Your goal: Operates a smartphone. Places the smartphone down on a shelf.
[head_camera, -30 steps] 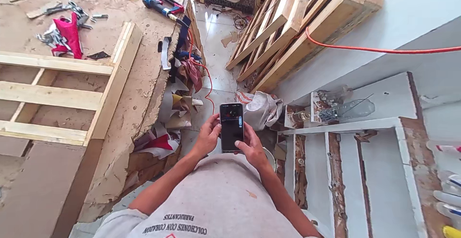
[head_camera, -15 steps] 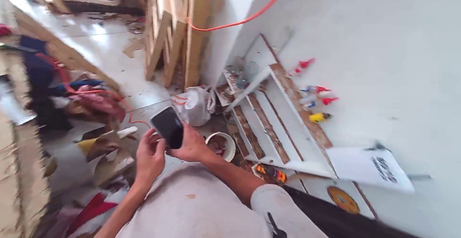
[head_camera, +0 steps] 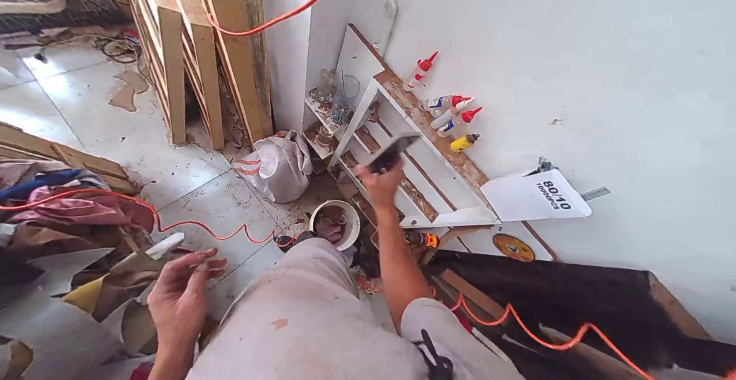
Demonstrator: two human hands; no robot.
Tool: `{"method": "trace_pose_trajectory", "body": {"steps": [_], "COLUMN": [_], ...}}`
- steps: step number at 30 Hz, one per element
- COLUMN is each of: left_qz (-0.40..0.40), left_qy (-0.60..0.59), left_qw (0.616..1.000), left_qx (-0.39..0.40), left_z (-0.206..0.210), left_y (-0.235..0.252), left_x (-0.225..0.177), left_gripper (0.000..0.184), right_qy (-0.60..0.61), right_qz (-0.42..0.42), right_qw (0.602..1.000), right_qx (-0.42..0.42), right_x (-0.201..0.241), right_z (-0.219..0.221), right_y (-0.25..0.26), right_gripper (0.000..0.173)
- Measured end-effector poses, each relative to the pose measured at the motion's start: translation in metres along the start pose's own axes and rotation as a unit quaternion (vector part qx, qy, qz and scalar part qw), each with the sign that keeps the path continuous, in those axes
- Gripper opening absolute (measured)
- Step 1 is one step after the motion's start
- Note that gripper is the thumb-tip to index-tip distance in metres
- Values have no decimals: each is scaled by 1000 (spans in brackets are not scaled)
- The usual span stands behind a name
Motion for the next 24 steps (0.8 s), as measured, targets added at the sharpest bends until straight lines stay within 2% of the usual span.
{"method": "trace_pose_trajectory", "body": {"steps": [2, 5, 8, 12, 19, 21, 24], "left_qz": [-47, -122, -161, -150, -133, -147, -186], "left_qy": [5, 15, 36, 32, 16, 20, 31], "left_qw": [999, 991, 985, 988, 991, 989, 981], "left_qx": [-27, -44, -47, -24, -9, -15, -39], "left_z": [-14, -26, -27, -17, -3, -5, -10], "left_y": [-13, -26, -27, -17, -9, -14, -24], "left_x": [14, 31, 39, 40, 38, 41, 38], "left_gripper": [23, 28, 31, 33, 33, 33, 34], "right_qy": [-58, -137, -211, -260, -284, -311, -389], "right_qz": [13, 33, 54, 108, 148, 161, 152], "right_qw": [989, 939, 885, 855, 839, 843, 857], "right_qx": [-137, -315, -412, -436, -439, -408, -300], "right_x": [-10, -22, -39, -62, -76, -80, -95], "right_z": [-63, -143, -188, -201, -202, -206, -202], "right_y": [36, 73, 98, 118, 127, 125, 130], "right_gripper": [101, 105, 109, 110, 110, 117, 120]}}
Point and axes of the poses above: each hand's wrist, its own y-axis towards the middle knuckle, its own z-axis out of the palm, x = y × z, the point moved 6 cm from there along y, towards the middle knuckle, and after that the axes turned 1 degree about -y, right-handed, at the moved point
